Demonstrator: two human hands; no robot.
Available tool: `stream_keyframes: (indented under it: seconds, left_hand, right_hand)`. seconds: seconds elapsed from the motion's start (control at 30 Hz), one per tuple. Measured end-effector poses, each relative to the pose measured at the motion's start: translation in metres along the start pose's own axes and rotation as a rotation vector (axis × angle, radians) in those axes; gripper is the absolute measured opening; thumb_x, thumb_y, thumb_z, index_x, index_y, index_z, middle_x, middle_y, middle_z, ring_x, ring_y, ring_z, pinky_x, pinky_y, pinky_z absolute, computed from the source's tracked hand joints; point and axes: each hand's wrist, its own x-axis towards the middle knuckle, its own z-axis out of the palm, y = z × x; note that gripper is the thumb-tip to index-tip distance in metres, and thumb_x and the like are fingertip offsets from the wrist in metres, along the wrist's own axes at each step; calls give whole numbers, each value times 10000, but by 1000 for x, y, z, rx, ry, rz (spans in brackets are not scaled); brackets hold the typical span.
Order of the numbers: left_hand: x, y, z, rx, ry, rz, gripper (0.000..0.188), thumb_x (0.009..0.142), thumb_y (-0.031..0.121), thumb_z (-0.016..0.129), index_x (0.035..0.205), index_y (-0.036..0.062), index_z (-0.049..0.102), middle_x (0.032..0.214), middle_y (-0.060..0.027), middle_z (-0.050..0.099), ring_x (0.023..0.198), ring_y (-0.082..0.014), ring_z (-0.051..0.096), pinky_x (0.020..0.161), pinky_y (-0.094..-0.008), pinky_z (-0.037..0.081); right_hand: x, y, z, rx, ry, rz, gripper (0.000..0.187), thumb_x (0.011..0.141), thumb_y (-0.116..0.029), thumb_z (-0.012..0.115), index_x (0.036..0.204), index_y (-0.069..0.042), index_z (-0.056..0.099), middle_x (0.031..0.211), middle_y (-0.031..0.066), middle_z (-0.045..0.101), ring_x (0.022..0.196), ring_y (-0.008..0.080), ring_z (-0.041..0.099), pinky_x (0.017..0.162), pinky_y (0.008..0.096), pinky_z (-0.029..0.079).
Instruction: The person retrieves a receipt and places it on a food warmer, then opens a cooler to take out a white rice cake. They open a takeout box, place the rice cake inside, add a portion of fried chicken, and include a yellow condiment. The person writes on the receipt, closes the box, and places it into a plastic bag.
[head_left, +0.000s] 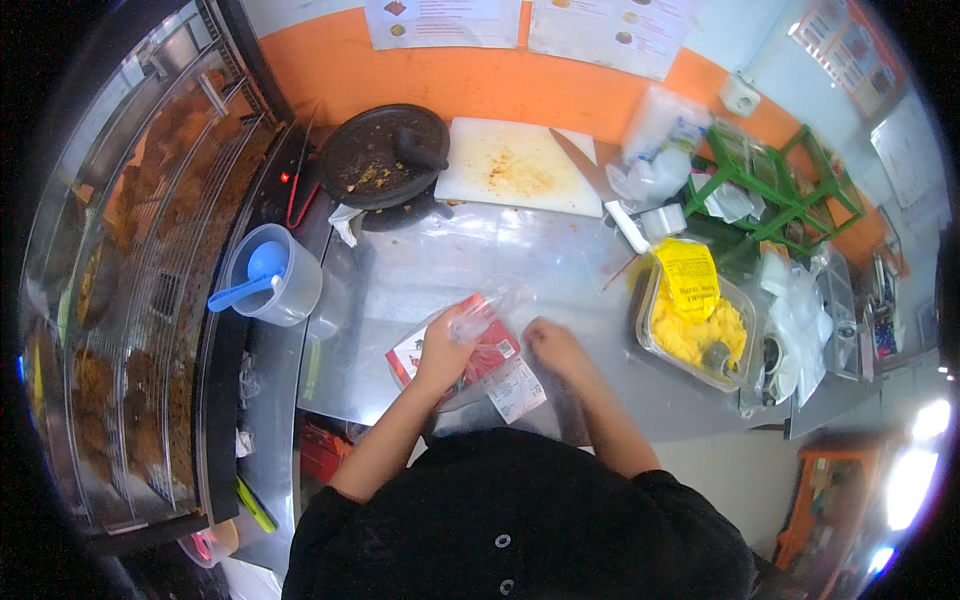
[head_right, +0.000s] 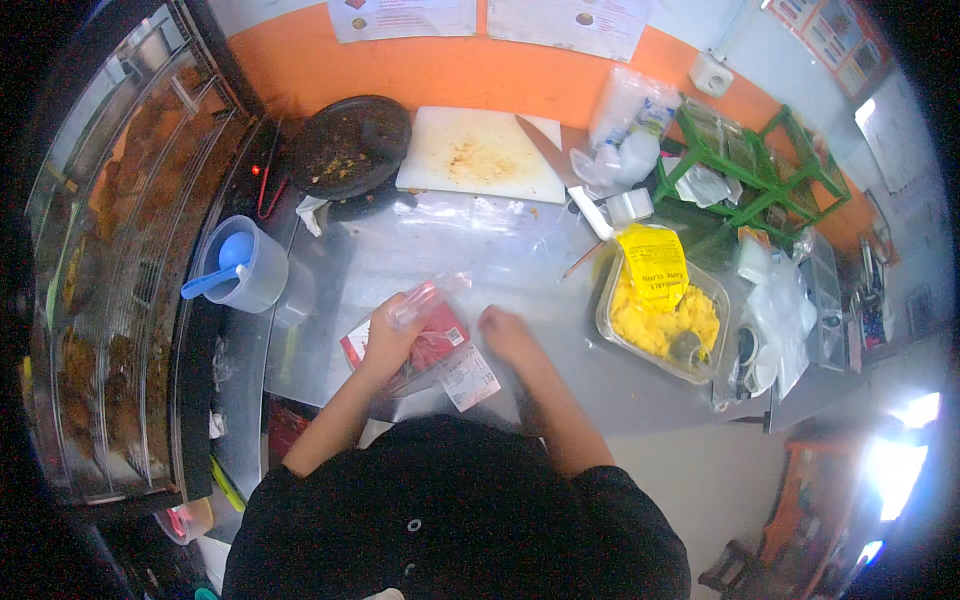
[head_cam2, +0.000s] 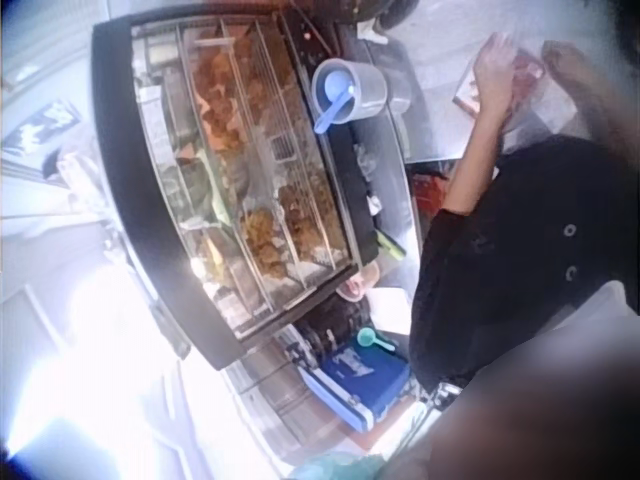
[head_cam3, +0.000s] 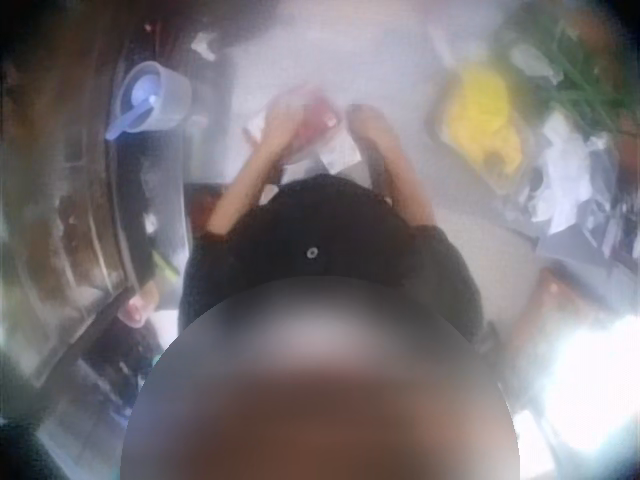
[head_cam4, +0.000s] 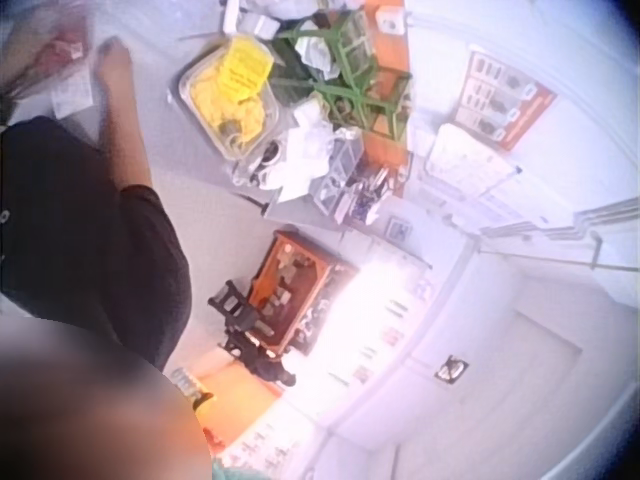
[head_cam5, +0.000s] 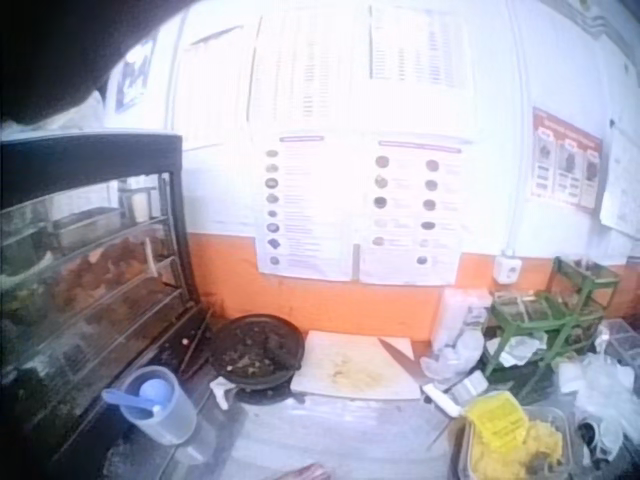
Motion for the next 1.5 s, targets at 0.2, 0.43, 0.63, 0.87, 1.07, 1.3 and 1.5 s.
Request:
stream_keyframes:
  seconds: [0.2,0.43,0.63,0.87,1.07,1.3,1.5]
  left_hand:
    - [8,-21,-5,169,83,82,206,870,102,603,1038,-11,569,813,-114,634,767,-237,619,722,-344,481]
    - [11,-12,-7,-133,23,-229,210,927,153,543,1017,-34,514,879,-130,568,915,-272,593,825,-389,458]
    - [-2,3,-26,65,-242,-61,399,826,-2,562,1192,-16,404,1070,-166,511,1052,-293,561,961,-368,412]
    - [-8,12,-40,257,-221,38,504,792,-50,536,1282,33,455,1164,-250,571,1137,-373,543,991,-375,409]
    - [-3,15,-48,483,-157,81,276,819,49,595,1089,-4,621,1040,-246,639,980,-387,611,853,-389,477]
    - [1,9,-59,286,-199,-158,232,838,144,666,1022,4,642,992,-189,676,888,-304,663,764,-379,506]
    - [-4,2,-64,412,-301,245,199,798,103,660,987,40,658,914,-137,673,869,-304,644,764,-376,501]
  right_hand:
    - [55,52,-65,-371,625,106,199,813,-170,614,953,-29,607,967,191,623,998,373,572,819,501,474]
    - [89,57,-79,-730,336,113,247,779,-208,640,920,-8,671,928,129,652,985,327,595,817,527,464]
    - [62,30,-97,-104,315,-125,132,759,-59,620,887,-31,631,844,113,662,799,280,627,701,376,493]
    - [12,-14,-71,294,332,-375,96,788,-88,672,868,-80,619,758,39,623,686,178,576,625,314,442]
    - [-7,-64,-27,80,106,-634,97,787,-216,717,848,-159,668,731,-46,611,755,133,545,795,346,335]
    - [2,-95,13,51,158,-631,124,753,-244,740,834,-177,673,714,-55,599,777,139,540,781,369,277]
    - [8,-89,7,-81,145,-674,110,771,-256,715,846,-182,682,792,-56,613,858,149,545,782,375,273]
